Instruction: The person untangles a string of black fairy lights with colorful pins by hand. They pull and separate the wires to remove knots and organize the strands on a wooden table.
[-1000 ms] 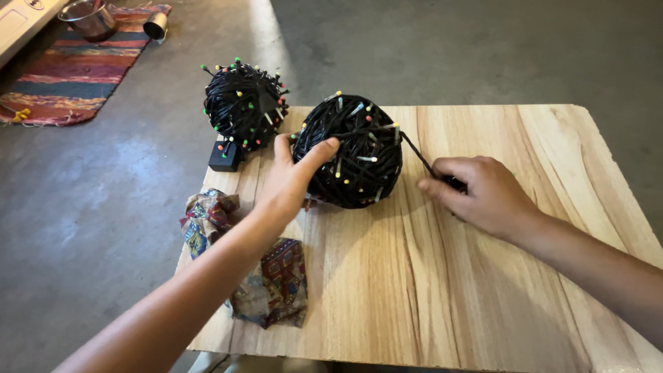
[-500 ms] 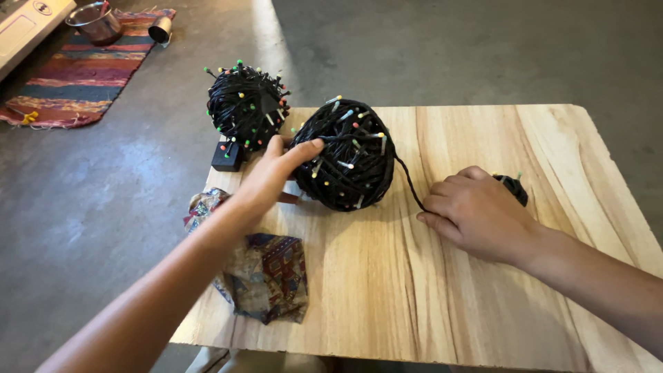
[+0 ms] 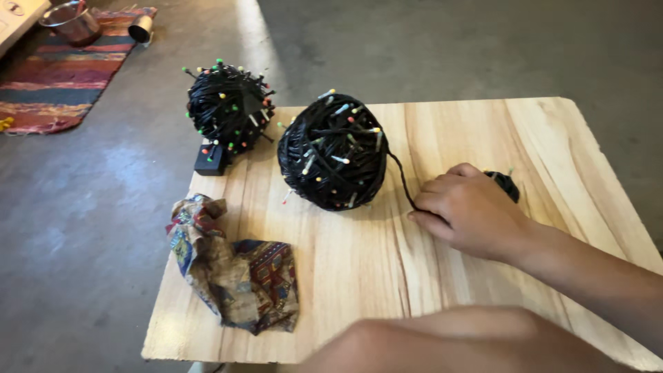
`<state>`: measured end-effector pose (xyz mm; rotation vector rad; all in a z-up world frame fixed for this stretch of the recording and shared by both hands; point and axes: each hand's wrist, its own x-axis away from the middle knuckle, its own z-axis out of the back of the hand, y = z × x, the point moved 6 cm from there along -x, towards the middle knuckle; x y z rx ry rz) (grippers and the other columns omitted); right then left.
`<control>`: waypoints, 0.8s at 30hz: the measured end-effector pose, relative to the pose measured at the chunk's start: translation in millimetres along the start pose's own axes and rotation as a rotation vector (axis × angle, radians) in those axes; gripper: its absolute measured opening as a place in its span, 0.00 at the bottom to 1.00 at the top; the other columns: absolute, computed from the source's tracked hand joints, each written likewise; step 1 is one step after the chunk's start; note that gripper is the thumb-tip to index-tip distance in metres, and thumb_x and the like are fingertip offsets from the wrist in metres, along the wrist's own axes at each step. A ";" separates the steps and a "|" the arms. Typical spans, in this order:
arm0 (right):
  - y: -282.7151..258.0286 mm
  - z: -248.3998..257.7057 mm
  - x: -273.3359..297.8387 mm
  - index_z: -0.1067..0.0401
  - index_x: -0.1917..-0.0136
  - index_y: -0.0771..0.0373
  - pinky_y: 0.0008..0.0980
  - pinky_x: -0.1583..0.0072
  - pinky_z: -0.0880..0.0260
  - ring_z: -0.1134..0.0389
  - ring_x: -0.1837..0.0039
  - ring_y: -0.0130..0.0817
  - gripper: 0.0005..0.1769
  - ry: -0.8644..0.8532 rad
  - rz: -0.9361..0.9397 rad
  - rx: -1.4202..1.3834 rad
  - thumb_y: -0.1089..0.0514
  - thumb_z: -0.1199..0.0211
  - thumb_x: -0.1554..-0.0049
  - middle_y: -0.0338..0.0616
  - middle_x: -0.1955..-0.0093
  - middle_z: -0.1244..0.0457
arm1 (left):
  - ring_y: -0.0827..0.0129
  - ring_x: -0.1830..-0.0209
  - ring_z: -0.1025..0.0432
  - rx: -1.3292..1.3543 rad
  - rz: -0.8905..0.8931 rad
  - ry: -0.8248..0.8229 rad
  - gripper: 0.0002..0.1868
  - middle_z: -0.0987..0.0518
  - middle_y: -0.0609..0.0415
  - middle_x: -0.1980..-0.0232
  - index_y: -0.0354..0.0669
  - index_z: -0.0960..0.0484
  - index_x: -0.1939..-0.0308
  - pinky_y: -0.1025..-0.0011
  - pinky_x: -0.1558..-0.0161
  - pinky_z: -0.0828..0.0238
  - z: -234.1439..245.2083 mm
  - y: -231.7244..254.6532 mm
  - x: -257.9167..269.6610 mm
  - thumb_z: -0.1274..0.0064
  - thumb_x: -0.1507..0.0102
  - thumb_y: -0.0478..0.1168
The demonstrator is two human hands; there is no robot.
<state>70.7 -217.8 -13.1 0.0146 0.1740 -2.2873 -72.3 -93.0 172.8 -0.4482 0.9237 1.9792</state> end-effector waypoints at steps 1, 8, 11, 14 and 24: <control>0.1 -1.1 0.4 0.21 0.56 0.54 0.40 0.41 0.37 0.30 0.52 0.37 0.14 0.007 0.009 0.002 0.46 0.40 0.45 0.37 0.59 0.29 | 0.54 0.34 0.30 0.011 -0.005 -0.016 0.31 0.24 0.44 0.37 0.42 0.23 0.40 0.57 0.37 0.33 -3.8 -0.1 -2.3 0.31 0.44 0.47; -3.8 12.2 -8.5 0.28 0.37 0.57 0.43 0.47 0.32 0.30 0.53 0.46 0.29 0.023 -0.123 -0.037 0.44 0.32 0.49 0.46 0.55 0.29 | 0.49 0.35 0.30 -0.332 0.165 -0.091 0.29 0.24 0.43 0.39 0.46 0.20 0.44 0.52 0.37 0.33 7.8 -84.0 12.8 0.29 0.46 0.47; 3.9 9.9 -12.3 0.32 0.34 0.53 0.35 0.50 0.28 0.28 0.57 0.35 0.29 -0.127 -0.386 -0.401 0.45 0.34 0.47 0.41 0.58 0.27 | 0.34 0.32 0.37 -0.585 0.168 -0.153 0.48 0.33 0.34 0.32 0.53 0.27 0.35 0.44 0.39 0.36 3.7 -134.2 27.4 0.24 0.58 0.52; 4.9 9.6 -22.5 0.34 0.37 0.59 0.30 0.56 0.29 0.30 0.60 0.30 0.23 -0.046 -0.448 -0.784 0.46 0.40 0.41 0.39 0.59 0.30 | 0.27 0.35 0.38 -0.580 0.298 -0.200 0.59 0.37 0.31 0.30 0.63 0.33 0.31 0.44 0.43 0.32 0.9 -168.5 38.1 0.24 0.66 0.53; -9.6 25.2 -35.3 0.31 0.46 0.63 0.29 0.58 0.31 0.34 0.62 0.27 0.12 0.226 -0.310 -0.922 0.54 0.49 0.34 0.41 0.63 0.36 | 0.36 0.48 0.25 -0.484 0.709 0.192 0.56 0.31 0.34 0.39 0.55 0.34 0.32 0.51 0.49 0.25 -1.3 -200.4 51.7 0.26 0.60 0.62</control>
